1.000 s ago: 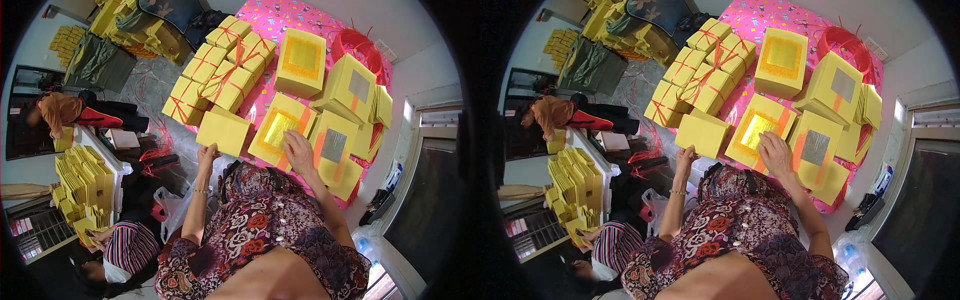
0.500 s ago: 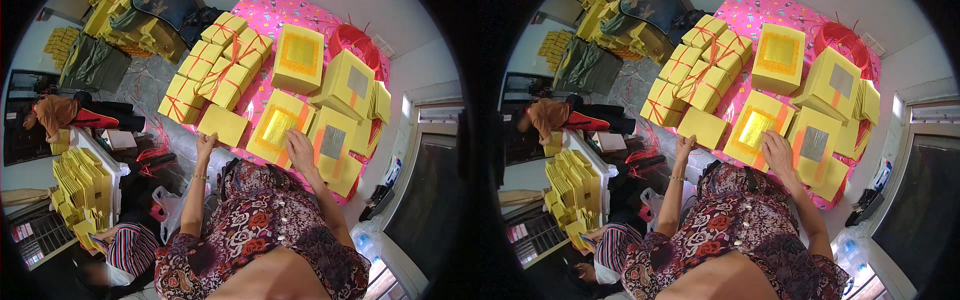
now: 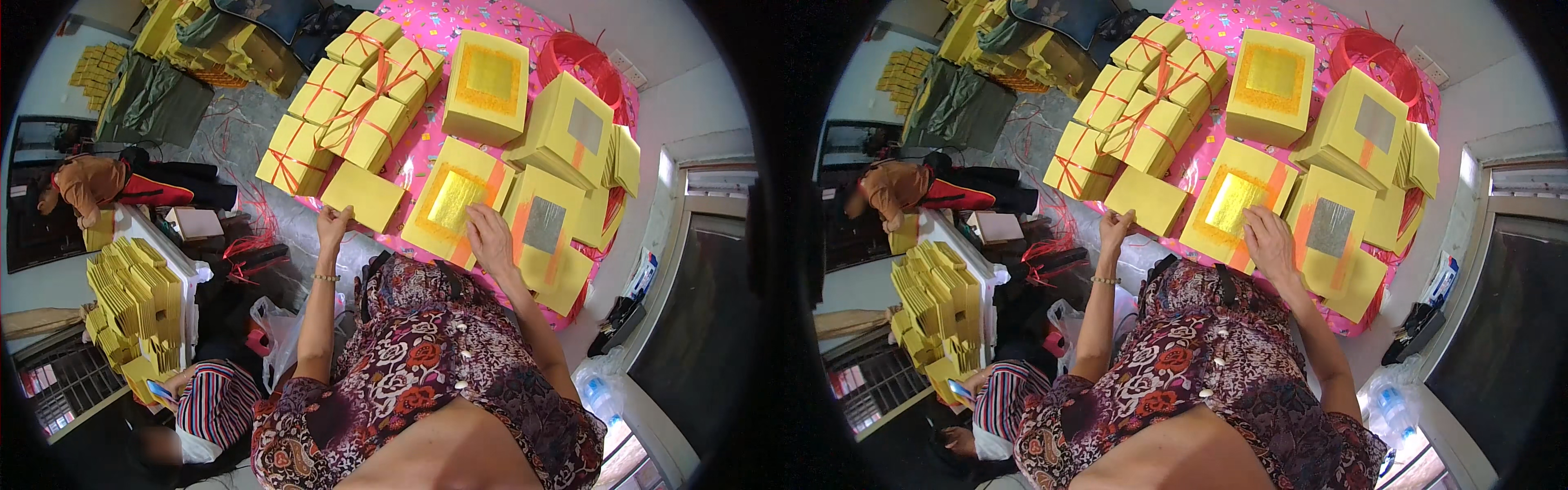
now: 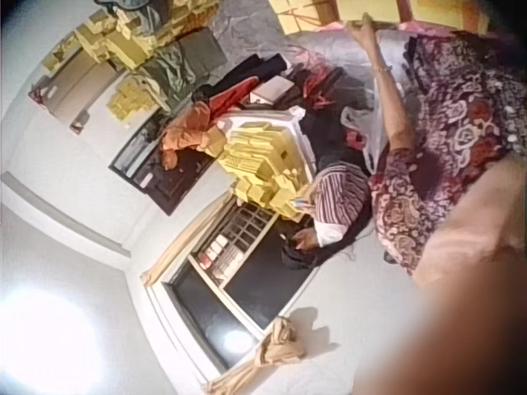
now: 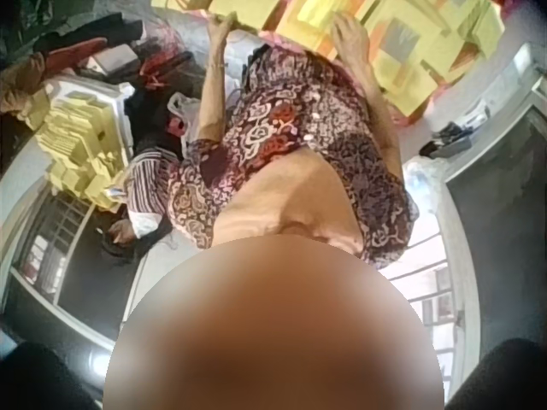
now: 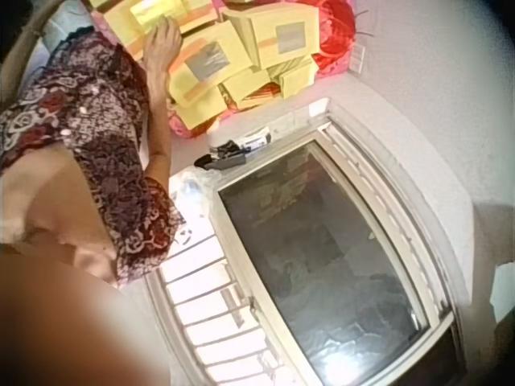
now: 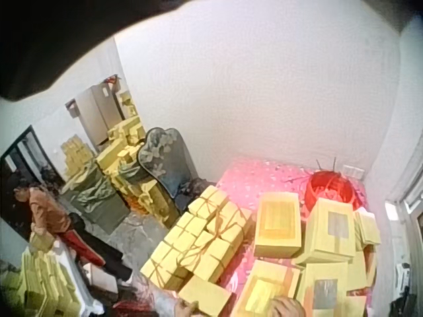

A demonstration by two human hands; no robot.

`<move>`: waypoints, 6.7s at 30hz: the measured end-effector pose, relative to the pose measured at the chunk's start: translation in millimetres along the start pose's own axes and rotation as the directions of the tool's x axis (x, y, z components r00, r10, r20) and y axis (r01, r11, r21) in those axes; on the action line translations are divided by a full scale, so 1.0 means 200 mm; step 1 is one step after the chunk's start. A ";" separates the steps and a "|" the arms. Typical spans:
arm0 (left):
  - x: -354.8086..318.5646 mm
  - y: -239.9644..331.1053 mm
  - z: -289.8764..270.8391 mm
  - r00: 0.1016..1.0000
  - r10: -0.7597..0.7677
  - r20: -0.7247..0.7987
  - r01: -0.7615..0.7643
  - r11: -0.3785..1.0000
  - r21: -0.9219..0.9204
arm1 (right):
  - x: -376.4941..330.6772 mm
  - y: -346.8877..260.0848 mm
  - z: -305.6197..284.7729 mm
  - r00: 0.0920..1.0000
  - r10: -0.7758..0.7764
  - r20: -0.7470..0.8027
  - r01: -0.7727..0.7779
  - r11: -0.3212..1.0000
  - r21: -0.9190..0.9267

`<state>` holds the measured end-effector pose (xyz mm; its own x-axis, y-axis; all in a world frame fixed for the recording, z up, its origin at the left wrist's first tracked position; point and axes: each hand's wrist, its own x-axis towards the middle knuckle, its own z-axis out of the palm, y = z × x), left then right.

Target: Organizing and stacking bundles of yellow joss paper with gold and silver foil inserts.

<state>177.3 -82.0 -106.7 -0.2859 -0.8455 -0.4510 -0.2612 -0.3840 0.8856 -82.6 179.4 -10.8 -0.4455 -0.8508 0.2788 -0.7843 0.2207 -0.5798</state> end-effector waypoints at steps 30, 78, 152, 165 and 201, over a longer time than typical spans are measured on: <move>-0.48 0.42 0.49 0.264 0.451 0.853 -0.953 0.260 0.157 | -0.16 -0.09 -0.13 0.969 -0.018 0.246 0.001 0.998 0.069; -0.63 0.49 0.64 0.216 0.720 0.659 -0.971 0.092 0.218 | 0.06 -0.02 -0.19 0.941 0.245 0.232 -0.297 0.929 0.223; -0.36 0.42 0.94 0.357 0.344 0.868 -0.927 0.014 0.375 | 0.59 0.26 0.10 0.958 0.266 0.103 -0.261 0.963 -0.063; -0.36 0.45 0.91 0.327 0.348 0.879 -0.942 0.049 0.331 | 0.57 0.28 0.12 0.969 0.240 0.054 -0.239 0.971 -0.024; -0.31 0.48 0.86 0.266 0.210 0.941 -0.964 0.029 0.266 | 0.02 0.09 -0.05 0.908 0.044 0.417 0.019 0.989 -0.147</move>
<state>12.5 -2.4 -12.1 -0.9983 0.0433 -0.0383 0.0225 0.9021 0.4310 -102.0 184.2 -12.4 -0.2590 -0.9615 -0.0921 -0.8479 0.2720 -0.4551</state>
